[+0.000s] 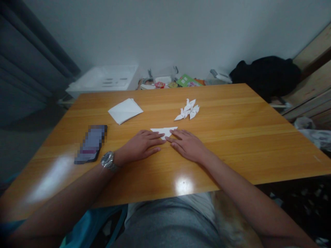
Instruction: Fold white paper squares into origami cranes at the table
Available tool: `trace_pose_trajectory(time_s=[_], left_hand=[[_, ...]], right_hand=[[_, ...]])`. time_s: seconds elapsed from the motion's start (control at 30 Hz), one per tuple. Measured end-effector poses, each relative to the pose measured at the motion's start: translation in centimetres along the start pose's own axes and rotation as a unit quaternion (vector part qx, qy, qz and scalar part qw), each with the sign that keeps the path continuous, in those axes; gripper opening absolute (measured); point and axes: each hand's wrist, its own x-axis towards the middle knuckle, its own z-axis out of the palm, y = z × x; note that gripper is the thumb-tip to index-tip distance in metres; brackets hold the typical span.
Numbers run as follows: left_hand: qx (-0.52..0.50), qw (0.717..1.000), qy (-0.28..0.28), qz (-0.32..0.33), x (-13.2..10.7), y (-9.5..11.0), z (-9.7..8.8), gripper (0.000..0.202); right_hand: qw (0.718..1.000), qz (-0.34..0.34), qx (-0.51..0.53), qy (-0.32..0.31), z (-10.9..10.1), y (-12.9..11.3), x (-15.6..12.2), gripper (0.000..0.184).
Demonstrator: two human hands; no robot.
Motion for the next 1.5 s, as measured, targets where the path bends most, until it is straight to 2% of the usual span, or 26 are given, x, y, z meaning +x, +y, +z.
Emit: trace_pose_trajectory(time_s=[0.3, 0.53, 1.17, 1.5], left_hand=[[0.014, 1.0, 0.004, 0.006, 0.0, 0.0, 0.3, 0.046], [0.011, 1.0, 0.002, 0.001, -0.1, 0.0, 0.5, 0.053], [0.009, 1.0, 0.013, 0.0, -0.1, 0.0, 0.5, 0.049], [0.003, 1.0, 0.01, -0.003, 0.1, 0.1, 0.3, 0.045]], right_hand=[[1.0, -0.006, -0.02, 0.011, 0.3, 0.3, 0.0, 0.051], [0.999, 0.003, -0.033, -0.005, 0.8, 0.4, 0.0, 0.052], [0.999, 0.001, -0.053, 0.004, 0.0, -0.5, -0.1, 0.049], [0.991, 0.102, -0.055, 0.072, -0.3, 0.2, 0.1, 0.045]])
